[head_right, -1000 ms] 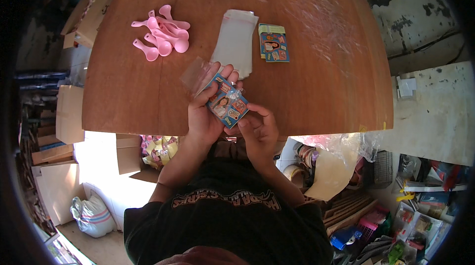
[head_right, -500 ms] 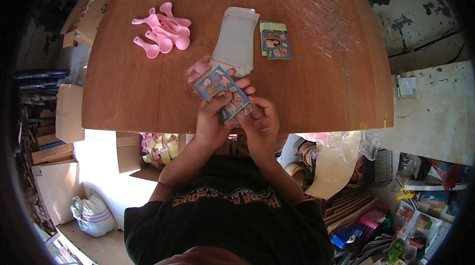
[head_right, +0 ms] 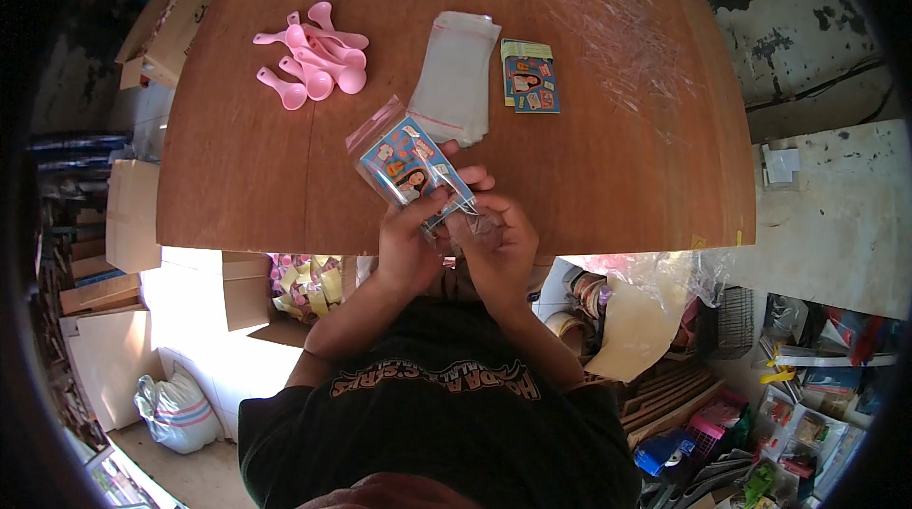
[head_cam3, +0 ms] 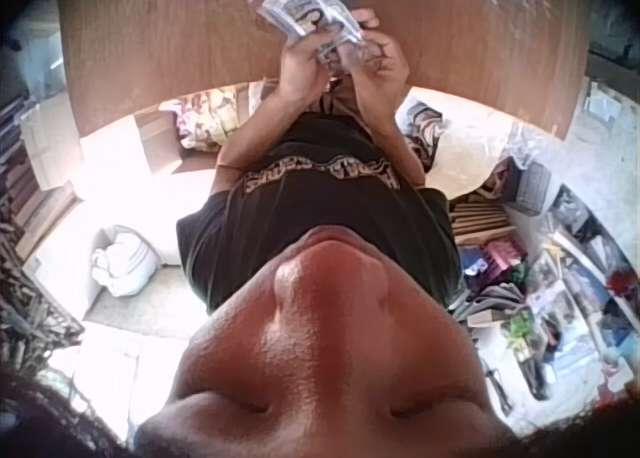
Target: The person repeatedly picks up pink plastic spoons and small printed cards, places them into clear plastic bags, and seals the bags. The person handles the items one at a time and stacks the sealed packages on the table.
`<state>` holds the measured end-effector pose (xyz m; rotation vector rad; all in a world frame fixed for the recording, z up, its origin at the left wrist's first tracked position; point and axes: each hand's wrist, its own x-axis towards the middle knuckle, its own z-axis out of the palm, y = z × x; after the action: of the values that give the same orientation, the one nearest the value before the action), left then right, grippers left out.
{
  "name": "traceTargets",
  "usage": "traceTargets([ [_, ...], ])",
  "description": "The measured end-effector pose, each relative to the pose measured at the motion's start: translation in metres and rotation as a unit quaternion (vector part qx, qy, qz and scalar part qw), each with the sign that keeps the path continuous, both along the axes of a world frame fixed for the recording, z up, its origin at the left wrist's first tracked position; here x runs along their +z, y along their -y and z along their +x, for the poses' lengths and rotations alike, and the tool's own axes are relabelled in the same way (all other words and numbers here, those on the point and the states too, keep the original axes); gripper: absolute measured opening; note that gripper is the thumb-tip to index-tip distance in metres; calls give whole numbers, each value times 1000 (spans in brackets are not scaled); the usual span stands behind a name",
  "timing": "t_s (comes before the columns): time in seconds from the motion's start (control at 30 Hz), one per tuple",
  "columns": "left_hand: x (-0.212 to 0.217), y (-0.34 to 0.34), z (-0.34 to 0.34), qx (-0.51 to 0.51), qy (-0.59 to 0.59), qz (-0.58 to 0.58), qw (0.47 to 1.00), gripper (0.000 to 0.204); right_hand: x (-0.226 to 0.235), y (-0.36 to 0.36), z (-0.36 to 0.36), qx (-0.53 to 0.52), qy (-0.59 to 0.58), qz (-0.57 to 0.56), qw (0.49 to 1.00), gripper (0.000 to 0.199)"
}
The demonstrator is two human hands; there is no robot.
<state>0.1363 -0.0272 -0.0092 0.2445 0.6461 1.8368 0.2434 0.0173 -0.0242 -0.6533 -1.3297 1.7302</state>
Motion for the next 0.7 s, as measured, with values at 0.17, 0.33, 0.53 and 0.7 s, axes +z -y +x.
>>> traceTargets([
  [0.17,-3,1,8,-5,2,30,1000,51,9,0,-6,-26,44,-5,999,28],
  [0.33,-13,3,9,-18,26,77,997,55,14,0,-8,-18,-33,-38,999,33],
  [0.53,-5,1,-9,96,62,110,987,52,13,1,1,39,-8,-72,997,36],
  [0.7,-11,1,-11,14,34,87,996,52,17,4,-2,33,30,-115,992,26],
])
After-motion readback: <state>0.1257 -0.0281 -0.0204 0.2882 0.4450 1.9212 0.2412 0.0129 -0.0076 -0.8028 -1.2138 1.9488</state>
